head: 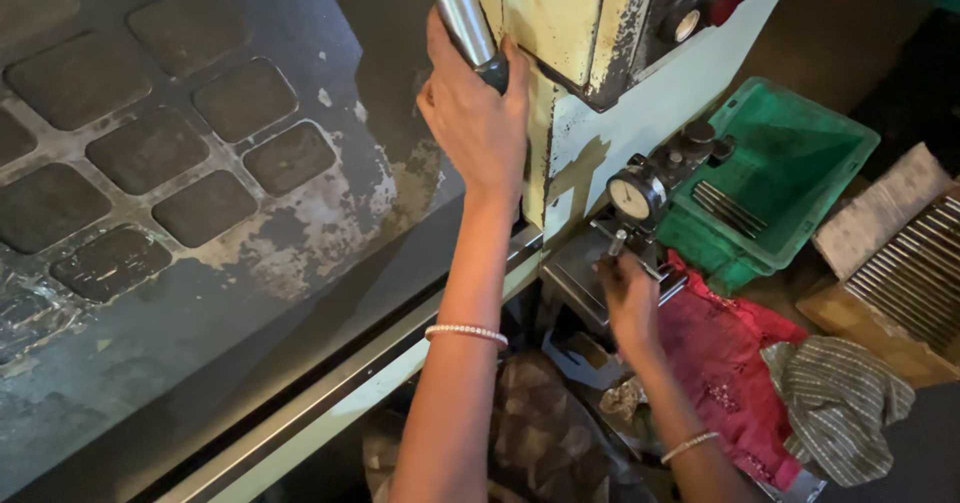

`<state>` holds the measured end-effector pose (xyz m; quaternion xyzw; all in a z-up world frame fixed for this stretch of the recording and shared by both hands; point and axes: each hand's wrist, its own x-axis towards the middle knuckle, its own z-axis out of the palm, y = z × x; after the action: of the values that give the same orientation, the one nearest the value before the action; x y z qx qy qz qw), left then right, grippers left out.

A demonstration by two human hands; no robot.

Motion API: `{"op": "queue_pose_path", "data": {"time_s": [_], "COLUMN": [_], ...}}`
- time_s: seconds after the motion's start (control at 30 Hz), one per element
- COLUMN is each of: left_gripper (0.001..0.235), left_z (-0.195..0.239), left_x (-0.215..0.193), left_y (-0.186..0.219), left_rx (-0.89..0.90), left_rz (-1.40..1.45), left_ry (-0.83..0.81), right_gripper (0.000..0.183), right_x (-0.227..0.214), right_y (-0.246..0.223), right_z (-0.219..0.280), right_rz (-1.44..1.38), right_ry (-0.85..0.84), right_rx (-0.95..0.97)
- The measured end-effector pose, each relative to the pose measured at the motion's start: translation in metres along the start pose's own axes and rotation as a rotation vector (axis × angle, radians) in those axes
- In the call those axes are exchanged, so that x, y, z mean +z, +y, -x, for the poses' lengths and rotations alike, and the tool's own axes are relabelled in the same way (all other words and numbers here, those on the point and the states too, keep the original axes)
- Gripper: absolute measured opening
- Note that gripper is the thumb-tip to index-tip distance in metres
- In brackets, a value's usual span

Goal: The person repeatedly rubs a metal rod against a textured metal surface, then opens a machine door to place the rod inside, closes the door, and repeats the process with another rod. The person also uses a small square block to rub the rod before placing it in the machine.

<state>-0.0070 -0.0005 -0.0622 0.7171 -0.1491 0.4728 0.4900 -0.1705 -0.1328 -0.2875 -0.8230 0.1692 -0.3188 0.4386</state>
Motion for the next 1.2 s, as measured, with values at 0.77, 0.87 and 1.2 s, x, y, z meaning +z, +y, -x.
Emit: {"op": "queue_pose_path", "data": {"time_s": [0.77, 0.87, 1.2], "left_gripper": [0.073, 0.073, 0.074], "left_z": [0.002, 0.002, 0.002], "left_x": [0.002, 0.002, 0.001], "left_y": [-0.003, -0.002, -0.001], "left_rx": [0.018, 0.001, 0.017], "left_rz": [0.001, 0.011, -0.007], "left_ry": [0.005, -0.011, 0.003], "right_gripper": [0.016, 0.014, 0.017], "right_x": [0.007, 0.006, 0.011], "right_y": [0.007, 0.006, 0.032], "right_z": [-0.018, -0.018, -0.016], "right_rz": [0.07, 0.037, 0.009], "right_ry": [0.063, 0.069, 0.037], "right_rx": [0.042, -0.014, 0.027]}}
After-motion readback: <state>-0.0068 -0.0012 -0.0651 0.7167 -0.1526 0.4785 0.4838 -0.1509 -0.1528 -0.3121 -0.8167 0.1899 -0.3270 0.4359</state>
